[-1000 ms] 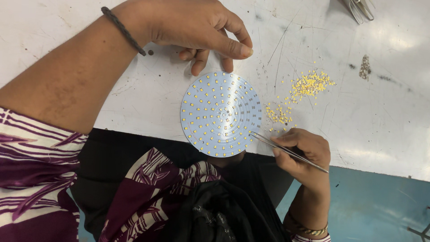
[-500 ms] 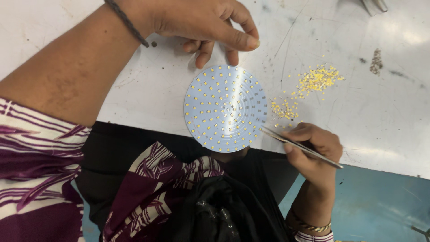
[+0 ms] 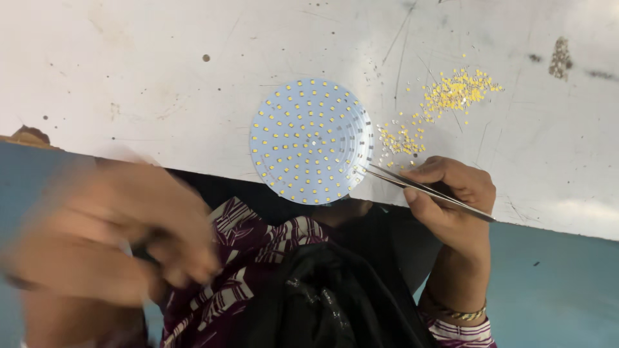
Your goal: The person uses tweezers to pick up small yellow LED components from a pile on the table and places them one by one into empty slots on a circular LED board. The person continues this repetitive placement process for the duration of the clip.
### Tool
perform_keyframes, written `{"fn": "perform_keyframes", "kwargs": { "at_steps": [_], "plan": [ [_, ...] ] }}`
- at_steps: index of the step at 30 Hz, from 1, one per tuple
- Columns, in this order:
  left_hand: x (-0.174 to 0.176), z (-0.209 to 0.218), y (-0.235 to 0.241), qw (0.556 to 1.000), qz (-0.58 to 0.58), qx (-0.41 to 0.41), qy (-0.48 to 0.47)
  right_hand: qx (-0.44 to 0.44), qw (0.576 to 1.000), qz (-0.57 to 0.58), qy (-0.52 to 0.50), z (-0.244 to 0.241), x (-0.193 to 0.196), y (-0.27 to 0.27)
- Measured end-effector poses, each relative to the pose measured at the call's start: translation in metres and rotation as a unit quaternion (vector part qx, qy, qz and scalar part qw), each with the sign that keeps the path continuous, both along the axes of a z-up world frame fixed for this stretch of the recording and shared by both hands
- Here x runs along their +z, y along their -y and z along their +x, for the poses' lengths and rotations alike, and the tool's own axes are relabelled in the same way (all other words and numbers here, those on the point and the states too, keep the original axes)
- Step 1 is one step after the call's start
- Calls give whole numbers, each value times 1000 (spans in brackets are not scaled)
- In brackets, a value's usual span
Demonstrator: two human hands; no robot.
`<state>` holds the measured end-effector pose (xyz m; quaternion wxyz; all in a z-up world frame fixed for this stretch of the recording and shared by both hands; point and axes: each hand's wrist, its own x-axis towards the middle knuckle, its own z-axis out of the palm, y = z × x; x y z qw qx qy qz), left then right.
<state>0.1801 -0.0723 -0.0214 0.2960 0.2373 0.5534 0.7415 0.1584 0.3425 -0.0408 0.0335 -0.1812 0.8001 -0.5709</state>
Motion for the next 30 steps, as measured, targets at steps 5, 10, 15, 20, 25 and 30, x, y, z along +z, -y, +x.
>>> {"fn": "perform_keyframes", "kwargs": {
  "at_steps": [5,10,15,20,25,30],
  "plan": [
    [-44,66,-88,971,-58,91,215,11,1000,-14,-13,1,-2,-3],
    [-61,69,-79,968,-65,150,191,-10,998,-32,-46,4,-2,-3],
    [-24,58,-72,967,-76,173,170,-32,996,-49,-66,6,-7,-7],
    [-5,48,-59,950,-135,228,167,-33,996,-51,-73,6,-9,-8],
    [9,8,-27,955,-121,210,171,-29,996,-47,-74,5,-8,-8],
    [34,-60,-6,923,-308,178,146,-34,995,-40,-85,7,-11,-9]
  ]
}}
